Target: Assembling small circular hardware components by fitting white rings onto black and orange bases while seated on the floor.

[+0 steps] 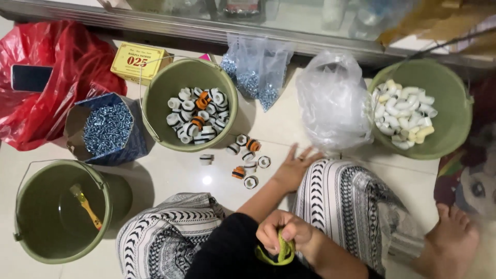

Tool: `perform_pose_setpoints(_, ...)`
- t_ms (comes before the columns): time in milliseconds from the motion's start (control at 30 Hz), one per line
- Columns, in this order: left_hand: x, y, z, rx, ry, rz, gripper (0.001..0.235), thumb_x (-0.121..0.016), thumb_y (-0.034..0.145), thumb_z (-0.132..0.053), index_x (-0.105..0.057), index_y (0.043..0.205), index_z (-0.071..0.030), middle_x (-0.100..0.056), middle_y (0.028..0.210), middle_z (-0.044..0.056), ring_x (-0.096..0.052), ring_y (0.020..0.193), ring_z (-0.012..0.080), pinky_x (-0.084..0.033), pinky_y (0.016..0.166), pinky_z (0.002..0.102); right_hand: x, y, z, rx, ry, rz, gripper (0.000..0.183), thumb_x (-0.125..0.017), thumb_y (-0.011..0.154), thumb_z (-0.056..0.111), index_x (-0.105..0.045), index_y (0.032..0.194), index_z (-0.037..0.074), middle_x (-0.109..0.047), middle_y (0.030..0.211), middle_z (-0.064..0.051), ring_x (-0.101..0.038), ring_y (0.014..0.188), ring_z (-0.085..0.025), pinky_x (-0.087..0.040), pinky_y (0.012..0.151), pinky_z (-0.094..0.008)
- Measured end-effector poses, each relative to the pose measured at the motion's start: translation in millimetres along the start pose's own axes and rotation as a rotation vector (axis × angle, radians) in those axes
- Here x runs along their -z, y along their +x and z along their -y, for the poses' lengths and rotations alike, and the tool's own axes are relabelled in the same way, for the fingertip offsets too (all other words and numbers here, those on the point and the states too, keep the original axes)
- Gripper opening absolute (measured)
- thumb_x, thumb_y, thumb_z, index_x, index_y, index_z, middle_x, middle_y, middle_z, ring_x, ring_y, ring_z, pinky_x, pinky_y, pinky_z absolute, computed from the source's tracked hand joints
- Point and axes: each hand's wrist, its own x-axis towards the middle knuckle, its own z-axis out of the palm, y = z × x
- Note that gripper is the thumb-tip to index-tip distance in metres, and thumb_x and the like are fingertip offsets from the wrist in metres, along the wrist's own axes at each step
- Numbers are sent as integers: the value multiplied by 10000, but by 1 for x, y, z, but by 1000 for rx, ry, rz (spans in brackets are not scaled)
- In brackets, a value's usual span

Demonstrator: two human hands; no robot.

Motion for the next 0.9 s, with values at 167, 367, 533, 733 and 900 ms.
perform_pose_setpoints(167,-22,23,15,24,-114,-93,624,-350,741,-104,-211,1337,-228,-186,1421,-8,-125,1311,251,19,1039,486,5,-5,-5,43,32,-21,125,-530,637,101,-539,605,-19,-444,567,-88,-320,375,-120,-258,349,-212)
perform_pose_setpoints(367,-36,48,21,-50,8,-3,609,-449,767,-484,-282,1307,-256,-258,1388,-18,-121,1302,280,-22,1045,519,7,0,-1,62,63,-14,144,-542,672,108,-508,597,-10,-391,551,-51,-272,361,-97,-209,340,-214)
perform_pose_setpoints(533,-96,71,57,-130,178,-423,387,-411,815,-313,-431,1187,-210,-487,1209,-3,-446,1162,173,-205,1034,470,6,-1,2,133,105,-42,229,-593,709,139,-467,579,-1,-369,558,-45,-365,414,-146,-328,410,-241)
perform_pose_setpoints(733,-84,105,55,-397,170,-171,540,-598,739,-395,-464,1220,-191,-398,1335,30,-240,1310,272,-145,1110,404,37,-11,2,214,27,167,108,-441,753,104,-450,660,52,-334,638,-13,-226,404,-98,-171,391,-260)
perform_pose_setpoints(900,-31,48,35,-121,-156,-154,381,-519,791,-254,-506,1149,-125,-522,1207,62,-470,1127,180,-304,994,323,36,-14,6,295,60,86,141,-446,754,132,-438,652,35,-362,631,-57,-392,471,-170,-325,430,-277)
